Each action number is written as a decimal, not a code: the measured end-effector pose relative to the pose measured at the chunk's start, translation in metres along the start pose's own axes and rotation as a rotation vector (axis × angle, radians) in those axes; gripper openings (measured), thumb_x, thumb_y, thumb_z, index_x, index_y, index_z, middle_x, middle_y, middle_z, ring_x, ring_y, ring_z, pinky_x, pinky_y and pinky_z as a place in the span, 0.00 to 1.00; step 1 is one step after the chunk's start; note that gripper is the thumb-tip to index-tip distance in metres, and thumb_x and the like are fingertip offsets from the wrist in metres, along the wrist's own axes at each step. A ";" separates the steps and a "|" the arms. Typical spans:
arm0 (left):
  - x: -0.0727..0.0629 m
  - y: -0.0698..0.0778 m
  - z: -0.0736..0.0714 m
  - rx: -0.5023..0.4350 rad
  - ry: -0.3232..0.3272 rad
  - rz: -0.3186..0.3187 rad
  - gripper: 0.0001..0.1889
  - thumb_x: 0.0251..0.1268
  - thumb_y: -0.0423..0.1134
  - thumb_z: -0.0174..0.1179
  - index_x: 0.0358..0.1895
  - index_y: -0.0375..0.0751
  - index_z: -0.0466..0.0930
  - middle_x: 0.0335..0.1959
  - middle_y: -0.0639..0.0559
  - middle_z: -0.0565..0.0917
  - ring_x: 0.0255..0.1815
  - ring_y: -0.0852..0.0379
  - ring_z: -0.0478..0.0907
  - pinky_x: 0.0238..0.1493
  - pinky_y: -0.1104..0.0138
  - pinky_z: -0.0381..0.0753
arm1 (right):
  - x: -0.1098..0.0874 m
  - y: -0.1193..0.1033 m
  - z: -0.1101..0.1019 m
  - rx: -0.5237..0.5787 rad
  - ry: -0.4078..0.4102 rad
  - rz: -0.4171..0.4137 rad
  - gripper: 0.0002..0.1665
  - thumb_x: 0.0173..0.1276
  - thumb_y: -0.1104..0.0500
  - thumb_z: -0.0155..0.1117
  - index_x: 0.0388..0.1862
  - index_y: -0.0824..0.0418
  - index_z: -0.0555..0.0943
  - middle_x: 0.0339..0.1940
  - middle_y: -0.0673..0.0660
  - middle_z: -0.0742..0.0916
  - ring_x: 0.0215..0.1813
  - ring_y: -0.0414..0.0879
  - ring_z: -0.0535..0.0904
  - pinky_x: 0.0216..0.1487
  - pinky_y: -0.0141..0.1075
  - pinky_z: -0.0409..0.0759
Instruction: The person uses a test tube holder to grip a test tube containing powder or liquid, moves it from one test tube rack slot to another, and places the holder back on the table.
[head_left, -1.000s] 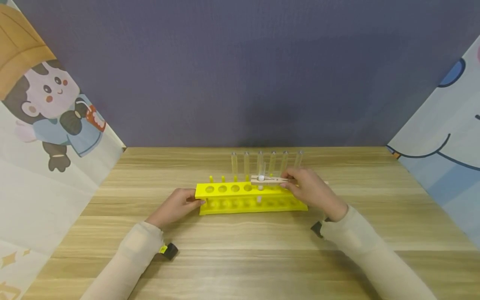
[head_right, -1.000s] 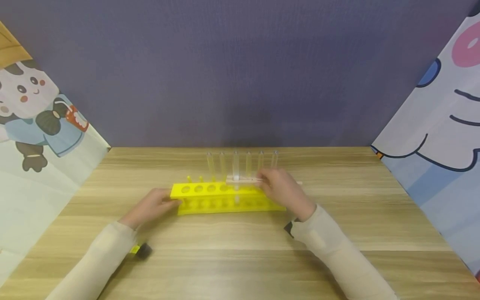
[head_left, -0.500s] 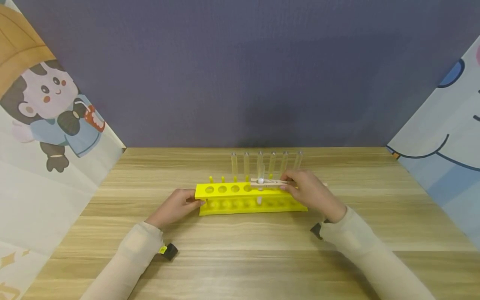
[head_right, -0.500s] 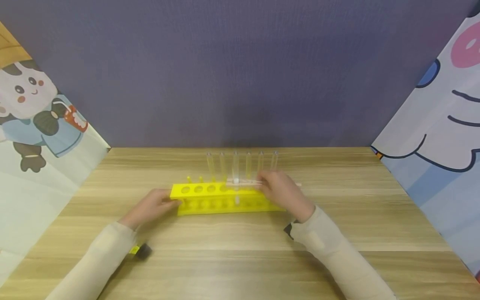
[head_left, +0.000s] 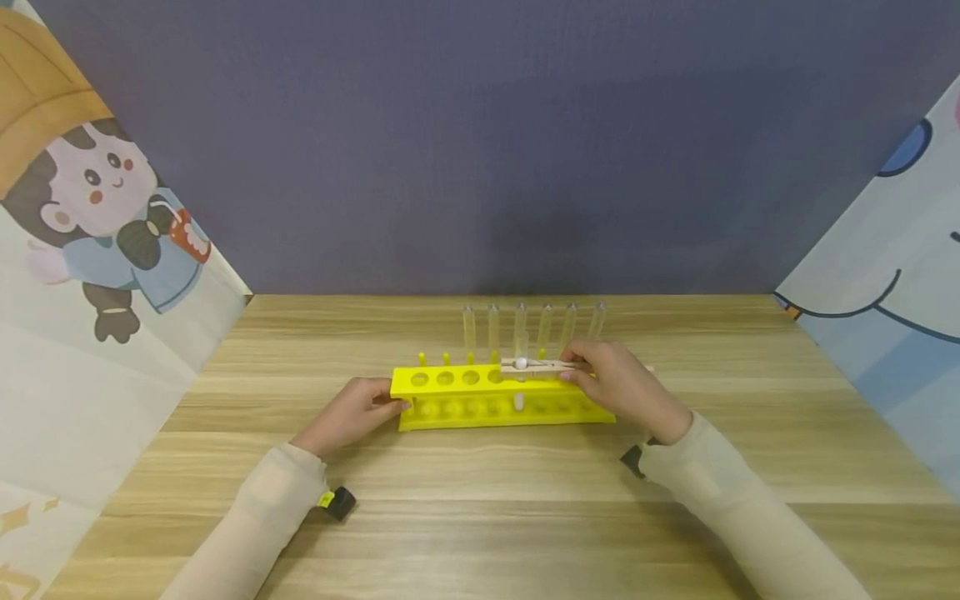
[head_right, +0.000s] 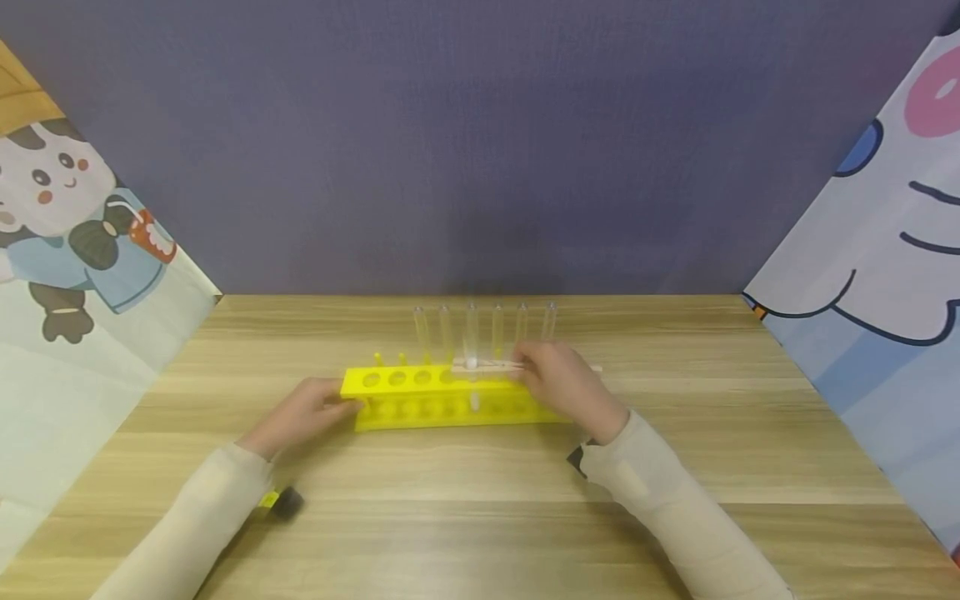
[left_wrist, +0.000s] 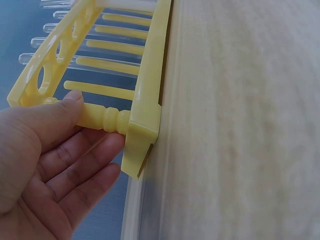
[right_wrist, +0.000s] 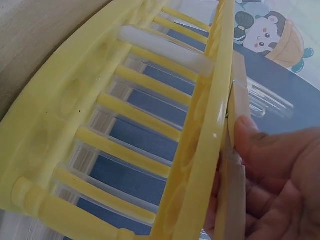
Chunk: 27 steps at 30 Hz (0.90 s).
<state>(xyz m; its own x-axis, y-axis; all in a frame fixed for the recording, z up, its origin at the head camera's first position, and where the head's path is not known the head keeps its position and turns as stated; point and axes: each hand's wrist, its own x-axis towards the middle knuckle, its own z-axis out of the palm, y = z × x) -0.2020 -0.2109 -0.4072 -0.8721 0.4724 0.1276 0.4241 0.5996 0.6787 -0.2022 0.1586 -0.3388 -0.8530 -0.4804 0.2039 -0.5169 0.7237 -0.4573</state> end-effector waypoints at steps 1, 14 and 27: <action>0.000 0.000 0.000 -0.001 0.000 0.001 0.12 0.65 0.39 0.60 0.49 0.41 0.82 0.45 0.50 0.85 0.45 0.57 0.81 0.51 0.58 0.80 | 0.000 0.000 0.000 0.000 0.000 -0.001 0.07 0.62 0.62 0.66 0.39 0.61 0.81 0.35 0.53 0.85 0.38 0.47 0.81 0.41 0.43 0.82; -0.001 0.001 -0.001 0.003 -0.001 -0.022 0.13 0.64 0.38 0.60 0.50 0.40 0.81 0.46 0.50 0.85 0.46 0.56 0.81 0.50 0.59 0.81 | 0.001 -0.005 0.003 -0.029 0.022 0.001 0.05 0.61 0.62 0.67 0.35 0.60 0.80 0.31 0.52 0.84 0.31 0.43 0.77 0.33 0.39 0.78; -0.002 -0.001 -0.003 -0.001 -0.002 -0.016 0.13 0.64 0.38 0.61 0.50 0.41 0.81 0.46 0.50 0.85 0.46 0.56 0.81 0.52 0.57 0.80 | 0.001 -0.012 -0.001 -0.039 0.042 -0.008 0.04 0.61 0.63 0.67 0.34 0.60 0.80 0.28 0.51 0.83 0.26 0.41 0.73 0.30 0.37 0.75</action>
<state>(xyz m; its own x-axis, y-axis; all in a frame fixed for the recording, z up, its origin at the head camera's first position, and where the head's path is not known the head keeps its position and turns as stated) -0.2019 -0.2142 -0.4064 -0.8782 0.4641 0.1152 0.4098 0.6062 0.6816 -0.1967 0.1498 -0.3324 -0.8505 -0.4661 0.2439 -0.5258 0.7386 -0.4219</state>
